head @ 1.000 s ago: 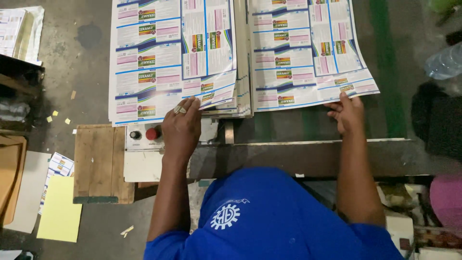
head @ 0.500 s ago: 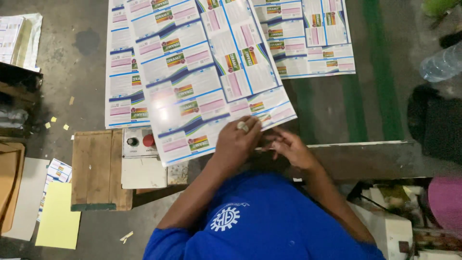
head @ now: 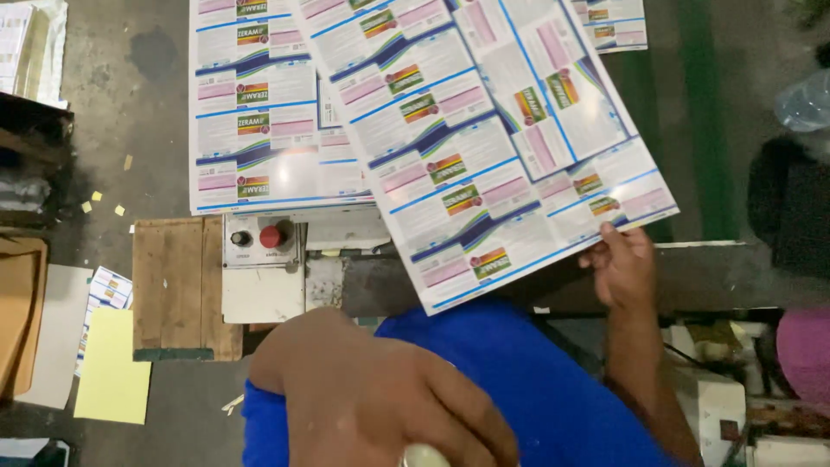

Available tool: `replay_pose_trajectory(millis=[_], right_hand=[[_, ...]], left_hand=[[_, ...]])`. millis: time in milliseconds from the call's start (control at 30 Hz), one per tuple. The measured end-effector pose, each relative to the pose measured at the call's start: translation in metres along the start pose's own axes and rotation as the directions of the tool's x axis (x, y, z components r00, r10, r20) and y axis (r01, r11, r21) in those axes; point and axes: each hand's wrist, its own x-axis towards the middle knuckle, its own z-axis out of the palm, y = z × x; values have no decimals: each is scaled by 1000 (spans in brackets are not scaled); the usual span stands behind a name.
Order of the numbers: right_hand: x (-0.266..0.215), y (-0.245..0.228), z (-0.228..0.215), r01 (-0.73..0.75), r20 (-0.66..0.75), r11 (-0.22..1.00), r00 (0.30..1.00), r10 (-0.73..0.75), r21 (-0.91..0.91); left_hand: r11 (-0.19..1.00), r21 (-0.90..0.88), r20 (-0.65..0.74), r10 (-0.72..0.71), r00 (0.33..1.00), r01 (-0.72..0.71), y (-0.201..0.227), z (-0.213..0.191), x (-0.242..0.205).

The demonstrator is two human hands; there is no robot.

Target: The person sorts through a stack of printed paper sheets on a table, separating them into smaller piles. They handle the sheets by hand, moving them from one side to the other. Towards the end, the person picks up a plastic water bottle and opens the cap.

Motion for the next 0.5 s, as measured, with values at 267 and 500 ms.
replay_pose_trajectory(millis=[267,500], right_hand=[[-25,6,-95,39,-199,992,978,-63,-121],[-40,10,-138,-1,-329,970,941,-81,-242]], left_hand=[[943,-310,22,-119,993,120,-6,-1,4],[989,-121,6,83,997,-82,-8,14,-11]])
